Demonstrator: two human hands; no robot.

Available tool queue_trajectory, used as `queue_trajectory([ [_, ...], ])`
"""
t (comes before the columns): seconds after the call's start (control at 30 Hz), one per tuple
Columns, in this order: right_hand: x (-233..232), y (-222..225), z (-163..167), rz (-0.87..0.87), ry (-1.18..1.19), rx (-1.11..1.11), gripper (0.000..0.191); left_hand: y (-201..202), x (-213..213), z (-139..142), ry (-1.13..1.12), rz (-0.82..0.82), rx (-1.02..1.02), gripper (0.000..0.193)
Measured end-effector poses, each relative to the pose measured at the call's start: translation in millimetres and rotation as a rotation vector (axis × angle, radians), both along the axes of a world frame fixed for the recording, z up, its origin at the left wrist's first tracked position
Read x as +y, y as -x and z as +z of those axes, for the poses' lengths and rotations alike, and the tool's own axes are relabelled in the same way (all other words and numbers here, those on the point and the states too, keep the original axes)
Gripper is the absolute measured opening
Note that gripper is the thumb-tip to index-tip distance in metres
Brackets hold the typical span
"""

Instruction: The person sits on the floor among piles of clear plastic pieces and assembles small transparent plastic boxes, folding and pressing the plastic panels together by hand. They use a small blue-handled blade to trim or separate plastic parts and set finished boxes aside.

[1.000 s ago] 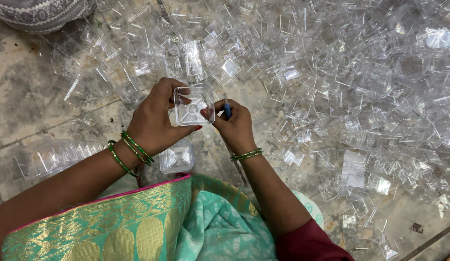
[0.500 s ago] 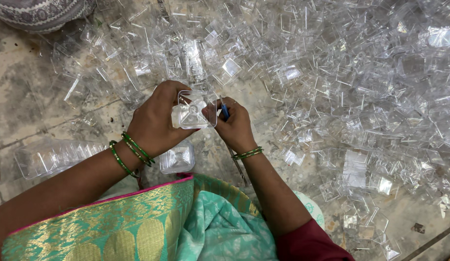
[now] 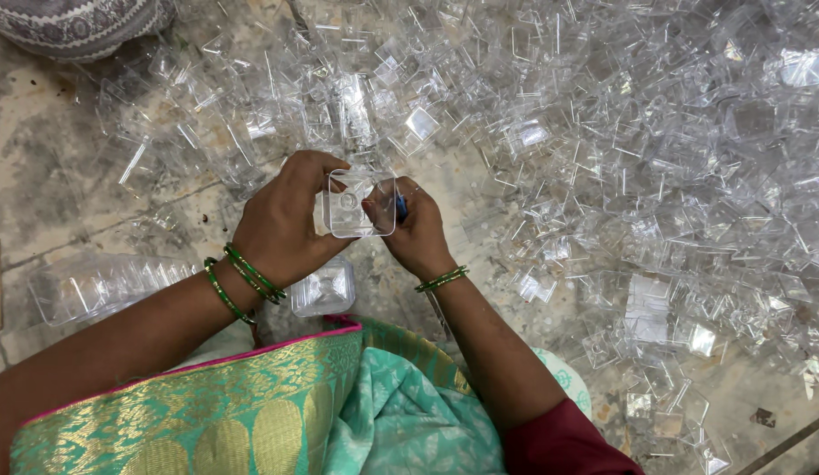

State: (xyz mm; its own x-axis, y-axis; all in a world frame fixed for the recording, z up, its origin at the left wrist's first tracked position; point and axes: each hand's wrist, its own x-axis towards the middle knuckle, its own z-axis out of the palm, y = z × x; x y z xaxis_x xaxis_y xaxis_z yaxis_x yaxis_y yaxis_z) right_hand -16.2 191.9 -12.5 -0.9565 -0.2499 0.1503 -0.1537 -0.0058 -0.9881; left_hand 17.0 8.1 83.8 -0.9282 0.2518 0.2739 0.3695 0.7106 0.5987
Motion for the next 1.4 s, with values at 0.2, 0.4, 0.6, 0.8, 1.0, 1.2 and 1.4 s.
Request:
queue_trajectory([
  [0.2,-11.7,-1.6,-2.9,-0.010,0.099,-0.173,0.018,0.5,-1.7,0.3,0.001,-0.019,0.030,0.071],
  [0.4,-10.3,-0.8,-0.3,-0.058,0.207,-0.190,0.019,3.2,-2.9,-1.2,-0.064,-0.013,0.008,0.074],
  [0.6,-7.1,-2.2,-1.8,-0.072,0.121,-0.037,0.016,4.7,-4.3,-1.2,-0.110,0.067,-0.144,0.081],
  [0.8,-10.1,-2.3,-6.6,-0.022,0.137,-0.018,0.015,5.7,-4.7,-2.5,-0.113,0.062,-0.157,0.081],
  [1.0,-11.7,-3.9,-7.9,0.005,0.083,-0.006,0.013,4.6,-4.3,-5.3,-0.133,0.089,-0.198,0.079],
  [1.2,-8.2,3.4,-5.1,0.085,0.101,-0.118,0.013,5.9,-6.7,-4.7,-0.179,0.110,-0.238,0.080],
  [1.4,-3.1,9.4,-1.1,0.194,0.120,-0.168,0.015,3.6,-6.8,-5.8,-0.147,0.046,-0.197,0.081],
])
